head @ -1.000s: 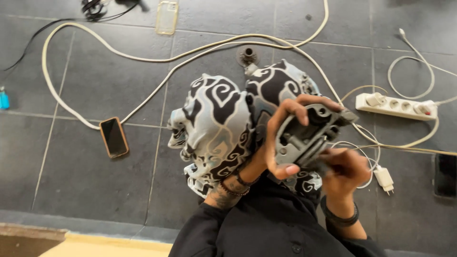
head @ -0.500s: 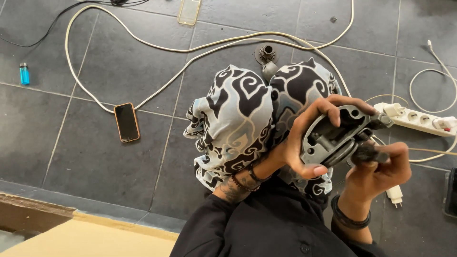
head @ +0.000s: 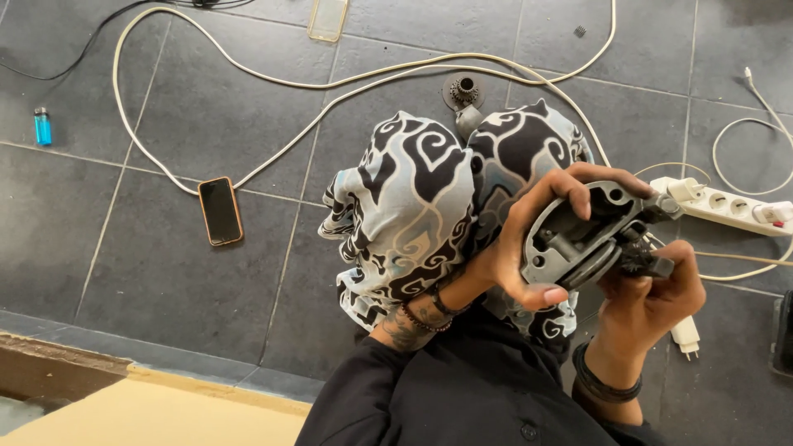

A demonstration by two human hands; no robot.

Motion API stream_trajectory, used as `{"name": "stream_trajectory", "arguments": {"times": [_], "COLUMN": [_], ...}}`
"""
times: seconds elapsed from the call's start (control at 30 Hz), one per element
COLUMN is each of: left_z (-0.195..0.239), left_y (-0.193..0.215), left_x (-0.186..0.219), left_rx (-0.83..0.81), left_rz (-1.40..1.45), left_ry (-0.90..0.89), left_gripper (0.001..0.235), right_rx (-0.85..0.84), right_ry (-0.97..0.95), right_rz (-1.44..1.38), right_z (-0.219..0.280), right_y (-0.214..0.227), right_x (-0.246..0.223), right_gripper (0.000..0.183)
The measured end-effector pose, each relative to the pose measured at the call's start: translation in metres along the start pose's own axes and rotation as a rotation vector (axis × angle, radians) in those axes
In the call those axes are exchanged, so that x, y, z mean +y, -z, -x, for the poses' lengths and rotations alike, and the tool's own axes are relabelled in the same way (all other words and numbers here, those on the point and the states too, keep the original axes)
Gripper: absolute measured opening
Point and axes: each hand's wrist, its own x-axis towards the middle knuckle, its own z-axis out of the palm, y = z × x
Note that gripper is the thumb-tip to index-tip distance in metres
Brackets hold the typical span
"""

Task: The person sits on the floor and uses a small metal tool to scrape and clean the interior surfaces of a metallic mechanical housing. They rotate the part to access different areas and continue scraping along the edges and inner walls.

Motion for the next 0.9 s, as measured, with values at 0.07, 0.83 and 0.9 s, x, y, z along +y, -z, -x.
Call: {"name": "stream_trajectory", "arguments": {"times": [0.07,0.83,0.9], "left_z": [0.001,0.003,0.002], "left_y": [0.000,0.001,0.002], "left_x": [-0.003,-0.006,-0.007], "left_rx": [0.002,-0.001,-0.016], "left_rz": [0.030,0.067,0.068], "left_ry": [-0.006,-0.026,-0.030], "left_gripper": [0.056,0.057,0.059], "right_rx": [-0.006,-0.133,-0.144], "right_ry": [0.020,0.114,0.109], "right_rz": [0.077,-0.097,-0.061], "right_z": [0.008,0.078,0.084], "right_y": [0.004,0.013,0.016], "right_x": [0.015,0.055,0.061], "right_gripper": [0.063,0.036,0.034]}}
